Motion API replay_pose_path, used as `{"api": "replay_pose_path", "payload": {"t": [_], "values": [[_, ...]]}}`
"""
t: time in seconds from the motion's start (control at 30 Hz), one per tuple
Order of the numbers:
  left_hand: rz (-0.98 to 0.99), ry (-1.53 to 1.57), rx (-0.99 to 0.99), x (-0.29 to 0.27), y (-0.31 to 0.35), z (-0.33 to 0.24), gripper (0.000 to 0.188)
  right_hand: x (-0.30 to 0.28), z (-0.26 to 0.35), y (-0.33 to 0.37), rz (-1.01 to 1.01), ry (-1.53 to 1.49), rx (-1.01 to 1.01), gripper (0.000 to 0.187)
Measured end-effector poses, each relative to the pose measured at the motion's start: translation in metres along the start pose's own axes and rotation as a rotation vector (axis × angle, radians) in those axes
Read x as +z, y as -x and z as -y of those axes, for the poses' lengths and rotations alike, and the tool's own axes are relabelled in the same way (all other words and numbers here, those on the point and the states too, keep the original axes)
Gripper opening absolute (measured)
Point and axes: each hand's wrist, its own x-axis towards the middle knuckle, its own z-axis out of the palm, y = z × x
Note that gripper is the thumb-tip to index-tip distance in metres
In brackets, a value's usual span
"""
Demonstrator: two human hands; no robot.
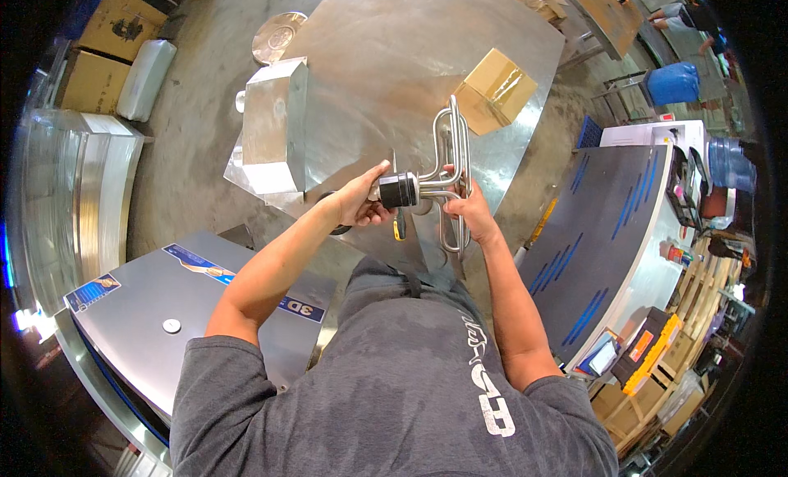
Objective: The person retrieves a screwdriver from a toolbox, removes a metal panel from a stainless steel appliance, and installs a heating element. They use a screwdriver to tighten the element's mounting nut and then place the metal panel back onto the appliance.
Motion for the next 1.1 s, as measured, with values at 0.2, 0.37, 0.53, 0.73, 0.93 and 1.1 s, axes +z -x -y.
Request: {"api": "replay_pose_path", "payload": {"t": [0.2, 0.37, 0.53, 0.73, 0.93, 1.1], "values": [[-0.633, -1.102, 1.275, 0.034, 0.02, 0.009, 0.071, -0.001, 0.008, 0.001, -0.004, -0.142, 0.072, 0.07], [-0.413, -0.858, 1.146, 0.022, 0.019, 0.002, 0.05, -0.004, 0.001, 0.004, 0.035, -0.262, 0.094, 0.068], [-0.23, 0.193, 0.339, -0.004, 0.012, 0.008, 0.06, 0.002, 0.002, 0.007, 0.009, -0.398, 0.012, 0.071], [-0.843, -0.211, 0.636, -0.06, -0.007, -0.009, 0.055, 0.0, 0.003, -0.017, -0.079, -0.345, -0.032, 0.064], [-1.35, -1.169, 0.505, -0.084, -0.031, -0.01, 0.074, 0.02, -0.019, -0.04, -0.218, -0.01, -0.437, 0.078], [-1.432, -1.256, 0.566, -0.069, -0.02, -0.015, 0.085, 0.014, -0.012, -0.015, -0.256, 0.182, -0.268, 0.066]]}}
